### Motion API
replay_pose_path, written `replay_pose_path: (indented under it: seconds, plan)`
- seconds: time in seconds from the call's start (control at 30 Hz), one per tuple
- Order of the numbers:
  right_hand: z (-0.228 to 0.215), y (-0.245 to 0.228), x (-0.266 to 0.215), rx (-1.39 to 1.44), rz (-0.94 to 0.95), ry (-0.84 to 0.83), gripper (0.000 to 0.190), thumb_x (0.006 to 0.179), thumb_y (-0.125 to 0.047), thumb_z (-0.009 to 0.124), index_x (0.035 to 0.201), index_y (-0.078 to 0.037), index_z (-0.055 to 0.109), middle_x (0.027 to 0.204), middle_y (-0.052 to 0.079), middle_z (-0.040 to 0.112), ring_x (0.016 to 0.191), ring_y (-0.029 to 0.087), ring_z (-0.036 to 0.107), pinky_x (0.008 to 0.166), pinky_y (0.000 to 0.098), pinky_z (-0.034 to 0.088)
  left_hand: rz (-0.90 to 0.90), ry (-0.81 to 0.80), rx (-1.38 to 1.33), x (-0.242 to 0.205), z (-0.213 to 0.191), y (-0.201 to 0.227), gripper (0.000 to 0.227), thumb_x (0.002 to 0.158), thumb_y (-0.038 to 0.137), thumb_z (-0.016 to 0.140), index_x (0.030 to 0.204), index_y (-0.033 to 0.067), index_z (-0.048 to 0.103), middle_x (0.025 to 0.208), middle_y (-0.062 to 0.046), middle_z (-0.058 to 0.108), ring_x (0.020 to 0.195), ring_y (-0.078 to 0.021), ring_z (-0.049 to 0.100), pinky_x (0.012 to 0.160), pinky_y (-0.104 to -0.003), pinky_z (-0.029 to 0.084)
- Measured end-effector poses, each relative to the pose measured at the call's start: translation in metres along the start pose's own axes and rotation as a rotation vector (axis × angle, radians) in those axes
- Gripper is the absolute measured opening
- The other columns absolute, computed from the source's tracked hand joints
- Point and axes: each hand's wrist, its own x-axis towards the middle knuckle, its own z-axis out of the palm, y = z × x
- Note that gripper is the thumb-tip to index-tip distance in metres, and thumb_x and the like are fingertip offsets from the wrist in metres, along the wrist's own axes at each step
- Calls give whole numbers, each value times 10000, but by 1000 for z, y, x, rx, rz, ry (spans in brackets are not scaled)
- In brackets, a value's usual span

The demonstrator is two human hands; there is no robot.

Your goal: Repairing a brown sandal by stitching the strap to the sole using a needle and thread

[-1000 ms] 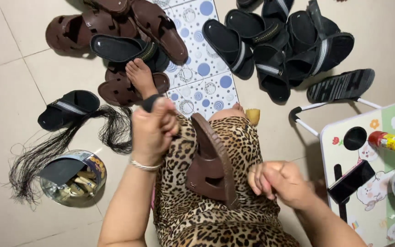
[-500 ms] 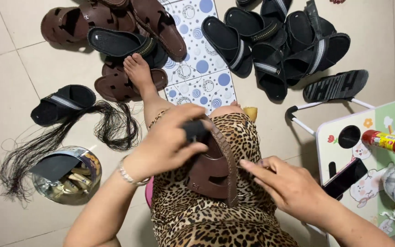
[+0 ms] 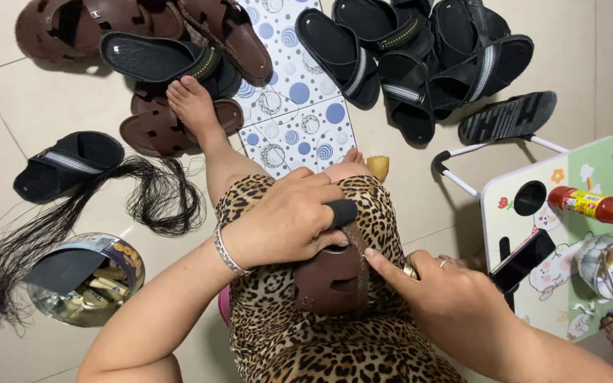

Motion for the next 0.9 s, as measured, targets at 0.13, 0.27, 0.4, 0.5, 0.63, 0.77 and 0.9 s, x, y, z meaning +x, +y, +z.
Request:
replay_pose_path:
  seconds: [0.13, 0.27, 0.4, 0.5, 0.63, 0.77, 0.9]
  plan:
    - [10, -1, 11, 211, 3, 47, 565, 754, -39, 659, 1311, -49, 566, 844, 78, 616, 464, 209, 632, 471, 362, 521, 12, 68, -94, 2, 7, -6, 157, 744, 131, 806, 775, 80, 661, 828, -39, 609, 817, -234, 571, 823, -360, 452]
    - [4, -11, 38, 449, 65, -5, 153, 973, -144, 549, 1103, -69, 577, 852, 97, 714, 473, 221, 677, 436, 352, 556, 28, 101, -196, -1, 8, -13, 198, 718, 90, 806, 737, 44, 615, 819, -61, 597, 783, -241, 560, 839, -354, 460]
    - [17, -11, 33, 474, 78, 117, 190, 929, -144, 617, 1097, -64, 577, 915, 74, 743, 597, 250, 720, 515, 369, 552, 24, 190, -157, -8, 1, -1, 203, 828, 203, 741, 916, 33, 674, 1000, -70, 636, 967, -271, 573, 938, -404, 466]
    - [20, -4, 23, 479, 72, 201, 245, 911, -146, 641, 1128, -41, 595, 970, 70, 775, 610, 193, 738, 515, 308, 553, 47, 234, -53, -23, -17, 11, 340, 929, 317, 687, 1080, 13, 681, 1135, -106, 641, 1075, -299, 561, 1016, -468, 440]
    - [29, -5, 11, 339, 163, 212, 289, 895, -215, 676, 1161, -113, 628, 1048, -10, 799, 704, 131, 764, 648, 342, 512, 90, 80, 181, -47, -21, 5, 75, 729, 121, 647, 693, 63, 617, 956, -119, 591, 835, -262, 476, 899, -419, 414]
    - [35, -8, 7, 375, 214, 220, 301, 871, -216, 690, 1160, -137, 655, 1088, -33, 805, 763, 125, 777, 882, 434, 459, -139, 27, -638, -31, -33, 13, 102, 844, 163, 750, 822, 111, 664, 917, 6, 697, 990, -185, 636, 929, -338, 511]
    - [32, -11, 8, 515, 211, 241, 297, 878, -151, 680, 1160, -69, 636, 1028, 40, 788, 752, 169, 759, 729, 285, 529, -165, -83, -961, -13, -17, 11, 81, 917, 111, 643, 977, 92, 694, 1032, -37, 718, 873, -170, 708, 822, -294, 587]
